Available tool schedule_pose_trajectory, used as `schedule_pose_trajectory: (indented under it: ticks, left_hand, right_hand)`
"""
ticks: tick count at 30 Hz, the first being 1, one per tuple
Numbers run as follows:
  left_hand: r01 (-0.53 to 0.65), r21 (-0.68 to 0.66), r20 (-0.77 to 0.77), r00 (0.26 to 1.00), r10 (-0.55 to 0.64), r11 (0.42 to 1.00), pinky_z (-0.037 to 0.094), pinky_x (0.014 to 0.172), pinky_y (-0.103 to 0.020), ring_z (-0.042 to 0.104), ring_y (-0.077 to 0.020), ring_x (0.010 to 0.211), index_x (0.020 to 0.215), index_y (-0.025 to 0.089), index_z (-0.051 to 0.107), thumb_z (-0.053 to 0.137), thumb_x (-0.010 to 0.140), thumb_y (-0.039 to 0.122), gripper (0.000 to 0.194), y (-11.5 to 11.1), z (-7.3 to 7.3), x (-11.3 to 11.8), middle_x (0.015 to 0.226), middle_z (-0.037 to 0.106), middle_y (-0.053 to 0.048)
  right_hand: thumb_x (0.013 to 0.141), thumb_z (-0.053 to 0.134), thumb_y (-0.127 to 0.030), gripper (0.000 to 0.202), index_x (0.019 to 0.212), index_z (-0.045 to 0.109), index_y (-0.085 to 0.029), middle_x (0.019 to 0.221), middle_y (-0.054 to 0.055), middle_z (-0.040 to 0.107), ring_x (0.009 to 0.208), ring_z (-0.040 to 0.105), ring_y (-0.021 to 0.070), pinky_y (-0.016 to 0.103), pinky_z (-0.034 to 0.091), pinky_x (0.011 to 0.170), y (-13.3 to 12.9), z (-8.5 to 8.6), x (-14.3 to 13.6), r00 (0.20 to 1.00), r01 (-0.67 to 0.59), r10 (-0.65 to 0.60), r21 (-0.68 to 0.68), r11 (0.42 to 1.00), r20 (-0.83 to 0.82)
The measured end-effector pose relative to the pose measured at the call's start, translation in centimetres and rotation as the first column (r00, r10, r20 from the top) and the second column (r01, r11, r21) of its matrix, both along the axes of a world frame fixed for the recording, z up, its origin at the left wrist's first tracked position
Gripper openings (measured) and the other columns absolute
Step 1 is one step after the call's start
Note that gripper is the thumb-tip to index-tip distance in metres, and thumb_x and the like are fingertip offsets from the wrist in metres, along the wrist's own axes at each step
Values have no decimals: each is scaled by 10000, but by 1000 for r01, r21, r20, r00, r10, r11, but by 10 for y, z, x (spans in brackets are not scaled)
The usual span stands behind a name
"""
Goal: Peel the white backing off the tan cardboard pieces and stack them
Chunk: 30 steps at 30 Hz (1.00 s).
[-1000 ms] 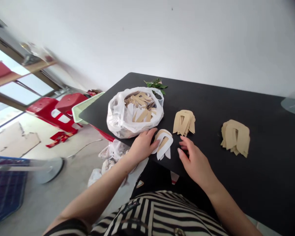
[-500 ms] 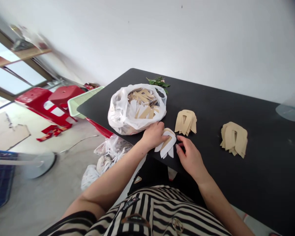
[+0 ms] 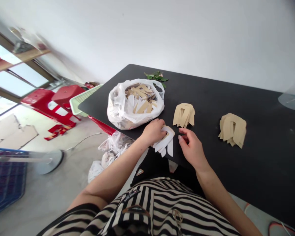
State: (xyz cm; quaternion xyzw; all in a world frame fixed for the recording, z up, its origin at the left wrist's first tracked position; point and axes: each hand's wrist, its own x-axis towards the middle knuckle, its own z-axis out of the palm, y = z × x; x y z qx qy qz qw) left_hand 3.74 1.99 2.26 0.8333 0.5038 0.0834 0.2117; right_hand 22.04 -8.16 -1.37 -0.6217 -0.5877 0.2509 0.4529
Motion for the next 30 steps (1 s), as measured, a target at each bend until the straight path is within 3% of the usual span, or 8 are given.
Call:
schedule_pose_trajectory:
  ticks: [5,10,13,19,21,24,28,30]
  left_hand:
    - [-11,29,-9,1000,11,1000,504,935,-397,602,-311,1148,1034,183,620,618,798,208,237,-6,6,3,1155,641,-128]
    - [-23,12,44,999,22,1000,523,858,-394,684,-286,964,1181,178,553,560,837,181,344,-10,9,2,1024,712,-103]
    - [-27,1,101,994,27,1000,525,874,-392,694,-292,1003,1233,178,537,566,830,175,404,-10,8,0,1097,725,-118]
    - [-85,-31,288,953,90,996,484,1038,-373,640,-262,1198,1282,176,563,570,843,174,439,-14,1,-12,1280,687,-115]
    - [-136,-126,455,872,179,983,475,1058,-371,631,-249,1200,1282,170,589,583,836,174,446,-18,-1,-21,1288,681,-106]
    - [-132,-413,666,631,398,901,535,923,-348,672,-208,997,1266,173,612,617,830,203,437,-27,-3,-38,1157,705,-79]
    - [65,-673,722,274,635,737,540,758,-277,638,-128,757,1266,167,590,746,781,240,514,-47,2,-59,992,697,-35]
    - [132,-726,687,162,708,675,543,768,-269,651,-128,772,1221,162,611,796,754,241,509,-59,5,-66,986,705,-39]
  right_hand:
    - [959,558,-346,324,1245,636,-215,1253,118,695,923,715,211,395,590,870,-3,5,-1,999,6,-6,1,1000,33]
    - [959,552,-338,331,1255,633,-213,1222,109,714,957,721,218,405,580,906,-4,5,-1,999,1,0,-22,1000,43]
    - [962,542,-334,338,1265,627,-211,1219,109,714,961,720,217,406,575,912,-5,8,-2,998,12,-8,-48,999,65]
    - [984,510,-330,323,1269,617,-225,1239,104,694,950,704,232,413,561,839,-16,19,-9,931,-7,58,-141,990,360]
    - [990,514,-332,315,1266,616,-222,1237,105,686,1002,689,254,410,552,826,-18,22,-13,888,-17,92,-169,985,450]
    - [993,533,-330,298,1253,619,-213,1220,119,669,1053,663,279,392,536,802,-15,24,-20,827,-10,120,-200,980,549]
    - [965,605,-366,266,1171,646,-203,1161,140,644,1048,655,312,383,505,755,-1,29,-31,738,8,175,-269,963,651]
    - [945,633,-355,225,1109,657,-202,1128,134,642,1017,662,314,397,494,762,5,32,-35,718,7,205,-301,954,666]
